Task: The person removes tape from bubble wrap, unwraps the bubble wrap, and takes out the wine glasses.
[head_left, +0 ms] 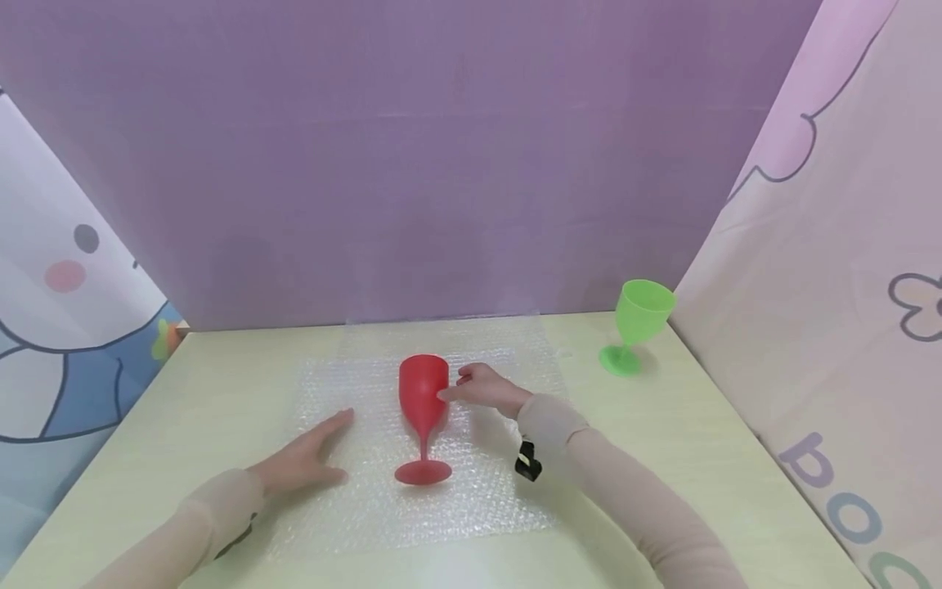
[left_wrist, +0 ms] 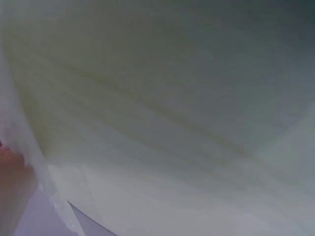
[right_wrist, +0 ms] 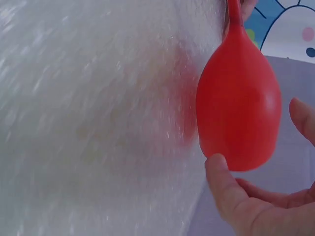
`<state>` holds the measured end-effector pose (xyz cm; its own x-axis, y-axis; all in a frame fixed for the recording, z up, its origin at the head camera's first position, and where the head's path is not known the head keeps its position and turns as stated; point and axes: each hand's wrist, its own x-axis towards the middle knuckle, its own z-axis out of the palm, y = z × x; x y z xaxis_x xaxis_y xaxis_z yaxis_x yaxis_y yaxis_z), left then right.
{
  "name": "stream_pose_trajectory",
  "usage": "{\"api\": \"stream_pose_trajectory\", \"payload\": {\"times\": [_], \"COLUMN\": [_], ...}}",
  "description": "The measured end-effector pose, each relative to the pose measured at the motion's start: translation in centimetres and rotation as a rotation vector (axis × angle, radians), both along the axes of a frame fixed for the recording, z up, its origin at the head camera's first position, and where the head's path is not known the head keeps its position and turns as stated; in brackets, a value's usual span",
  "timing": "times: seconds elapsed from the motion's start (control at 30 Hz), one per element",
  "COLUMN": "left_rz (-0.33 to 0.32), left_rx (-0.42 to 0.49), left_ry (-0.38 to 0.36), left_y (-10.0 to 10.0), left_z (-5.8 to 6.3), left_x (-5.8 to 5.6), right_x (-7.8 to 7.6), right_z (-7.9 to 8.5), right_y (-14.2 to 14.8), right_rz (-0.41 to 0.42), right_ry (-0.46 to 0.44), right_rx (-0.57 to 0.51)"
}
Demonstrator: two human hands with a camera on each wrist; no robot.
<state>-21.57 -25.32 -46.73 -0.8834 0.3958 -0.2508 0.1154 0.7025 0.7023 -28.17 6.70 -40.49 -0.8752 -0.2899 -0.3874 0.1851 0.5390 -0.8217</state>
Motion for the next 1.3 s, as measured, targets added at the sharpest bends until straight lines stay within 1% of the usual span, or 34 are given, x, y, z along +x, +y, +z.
{"api": "stream_pose_trajectory", "payload": {"times": [0.1, 0.2, 0.3, 0.47, 0.6, 0.7, 0.87, 0.93, 1.0, 1.17, 1.23, 1.3], "left_rz": [-0.015, -0.017, -0.018, -0.024, -0.030, -0.042, -0.042, -0.035, -0.037, -0.044, -0.046, -0.043], "left_rx": [0.009, 0.008, 0.008, 0.012, 0.021, 0.029, 0.028, 0.026, 0.033, 0.042, 0.043, 0.040], "left_ry": [-0.002, -0.004, 0.010, 0.018, 0.016, 0.025, 0.040, 0.034, 0.034, 0.042, 0.042, 0.035], "left_y": [0.0, 0.0, 0.0, 0.1, 0.1, 0.0, -0.1, -0.1, -0.1, -0.1, -0.1, -0.1], "left_z": [0.1, 0.1, 0.2, 0.2, 0.3, 0.3, 0.0, -0.1, -0.1, 0.1, 0.1, 0.0], "left_x": [0.1, 0.2, 0.2, 0.3, 0.3, 0.3, 0.1, 0.0, 0.0, 0.2, 0.1, 0.1], "right_x": [-0.2, -0.5, -0.6, -0.6, -0.7, -0.7, -0.9, -1.0, -1.1, -0.7, -0.6, -0.6], "right_z": [-0.4, -0.6, -0.6, -0.6, -0.8, -0.8, -0.6, -0.6, -0.6, -0.3, -0.3, -0.4], "right_y": [-0.9, -1.8, -2.7, -4.2, -5.3, -6.1, -7.1, -7.4, -7.5, -7.2, -7.0, -6.9], "right_rz": [-0.042, -0.099, -0.152, -0.233, -0.297, -0.318, -0.295, -0.278, -0.284, -0.294, -0.294, -0.313], "right_ry": [-0.060, -0.135, -0.197, -0.282, -0.307, -0.305, -0.265, -0.231, -0.239, -0.277, -0.281, -0.296], "right_rx": [-0.041, -0.136, -0.207, -0.235, -0.260, -0.231, -0.141, -0.099, -0.081, -0.114, -0.130, -0.145]}}
